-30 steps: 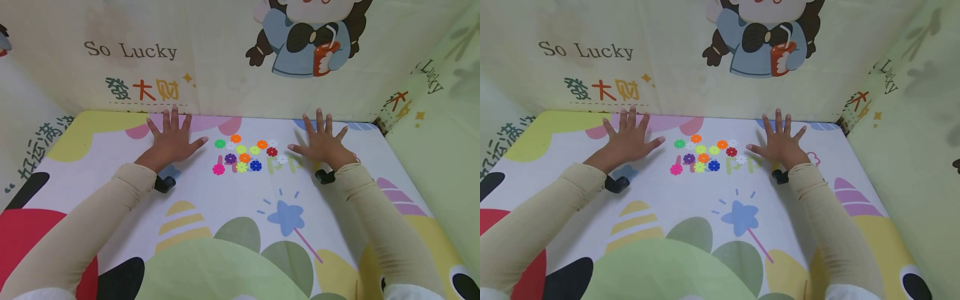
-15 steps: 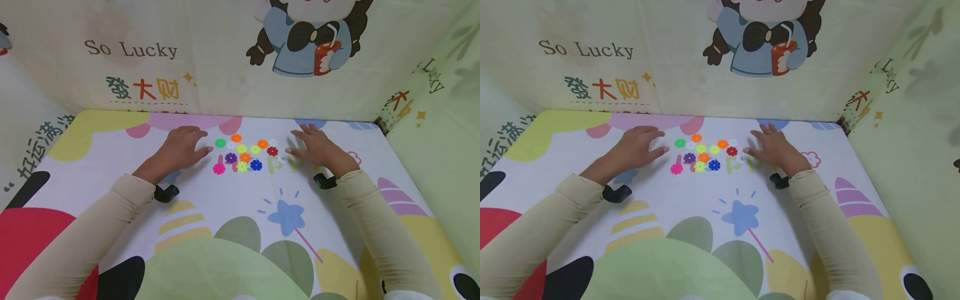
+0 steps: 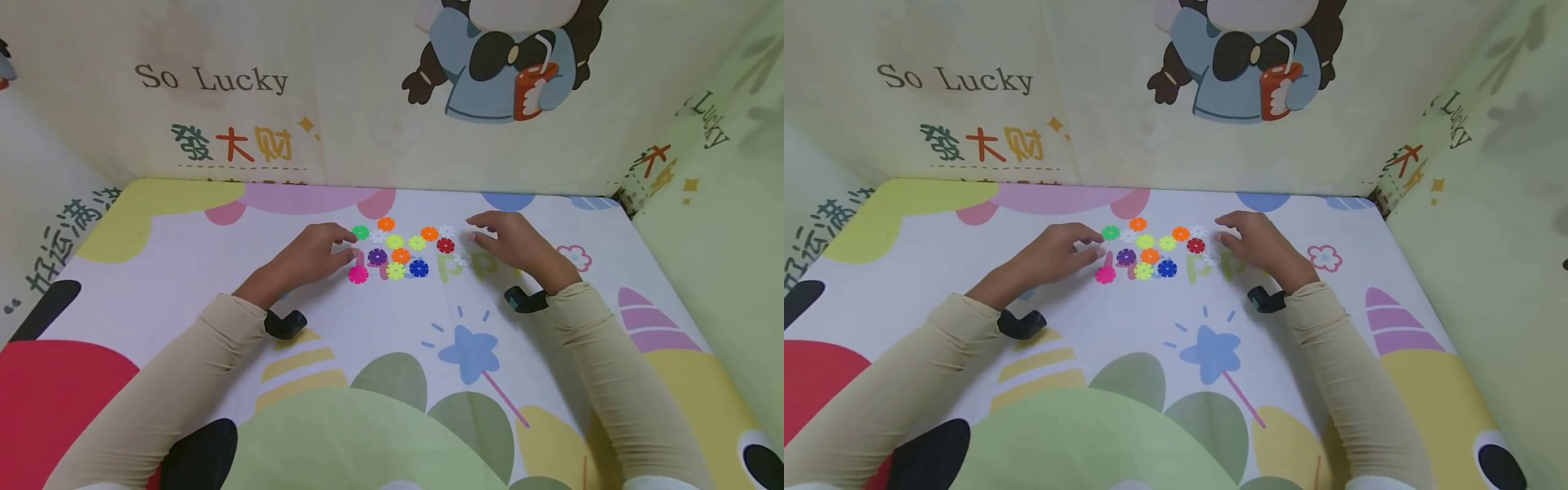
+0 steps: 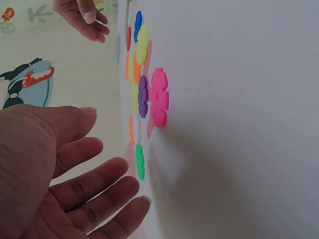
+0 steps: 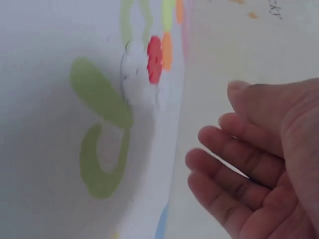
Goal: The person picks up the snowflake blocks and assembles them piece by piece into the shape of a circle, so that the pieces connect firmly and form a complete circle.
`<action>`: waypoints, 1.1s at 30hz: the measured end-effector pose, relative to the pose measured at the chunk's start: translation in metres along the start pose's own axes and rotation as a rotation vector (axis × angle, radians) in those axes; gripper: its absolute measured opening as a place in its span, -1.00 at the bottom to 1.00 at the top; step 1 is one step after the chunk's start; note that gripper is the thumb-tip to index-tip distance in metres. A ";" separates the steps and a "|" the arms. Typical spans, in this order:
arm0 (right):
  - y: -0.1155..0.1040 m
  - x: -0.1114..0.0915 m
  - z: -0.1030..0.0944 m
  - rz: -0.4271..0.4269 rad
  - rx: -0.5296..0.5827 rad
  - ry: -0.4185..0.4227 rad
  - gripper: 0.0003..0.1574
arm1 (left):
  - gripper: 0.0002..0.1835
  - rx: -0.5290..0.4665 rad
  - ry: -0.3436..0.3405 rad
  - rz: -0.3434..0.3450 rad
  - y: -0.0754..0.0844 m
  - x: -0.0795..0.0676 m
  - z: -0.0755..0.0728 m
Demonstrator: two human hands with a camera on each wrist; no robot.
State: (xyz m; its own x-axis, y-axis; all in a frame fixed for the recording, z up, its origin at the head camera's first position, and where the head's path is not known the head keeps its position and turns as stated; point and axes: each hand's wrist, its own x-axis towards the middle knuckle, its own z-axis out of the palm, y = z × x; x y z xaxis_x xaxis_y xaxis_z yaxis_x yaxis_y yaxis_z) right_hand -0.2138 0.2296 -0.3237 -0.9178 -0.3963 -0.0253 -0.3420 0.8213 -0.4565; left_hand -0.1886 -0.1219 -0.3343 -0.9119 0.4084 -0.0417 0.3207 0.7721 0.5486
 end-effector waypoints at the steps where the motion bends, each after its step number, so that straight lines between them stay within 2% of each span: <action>1: -0.001 0.000 0.001 0.008 0.019 0.012 -0.54 | -0.64 -0.016 -0.005 -0.012 0.001 0.000 0.001; 7: -0.006 -0.002 0.007 0.035 0.117 0.053 -0.62 | -0.58 -0.099 -0.026 -0.045 0.003 0.001 0.008; 15: -0.018 0.001 0.020 -0.033 0.300 0.034 -0.61 | -0.63 -0.140 -0.040 -0.008 0.001 0.003 0.014; 22: -0.026 0.007 0.035 -0.023 0.320 -0.007 -0.62 | -0.61 -0.182 -0.050 0.015 0.001 0.000 0.015; 33: -0.033 0.010 0.051 -0.013 0.352 -0.067 -0.64 | -0.53 -0.208 -0.038 0.002 -0.003 -0.003 0.022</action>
State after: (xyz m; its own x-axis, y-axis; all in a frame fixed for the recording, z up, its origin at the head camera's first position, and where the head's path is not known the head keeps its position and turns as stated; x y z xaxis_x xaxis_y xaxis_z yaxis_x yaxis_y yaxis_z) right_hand -0.2011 0.1774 -0.3543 -0.8944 -0.4417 -0.0700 -0.2530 0.6289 -0.7352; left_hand -0.1815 -0.1151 -0.3545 -0.8999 0.4304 -0.0697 0.2589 0.6560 0.7090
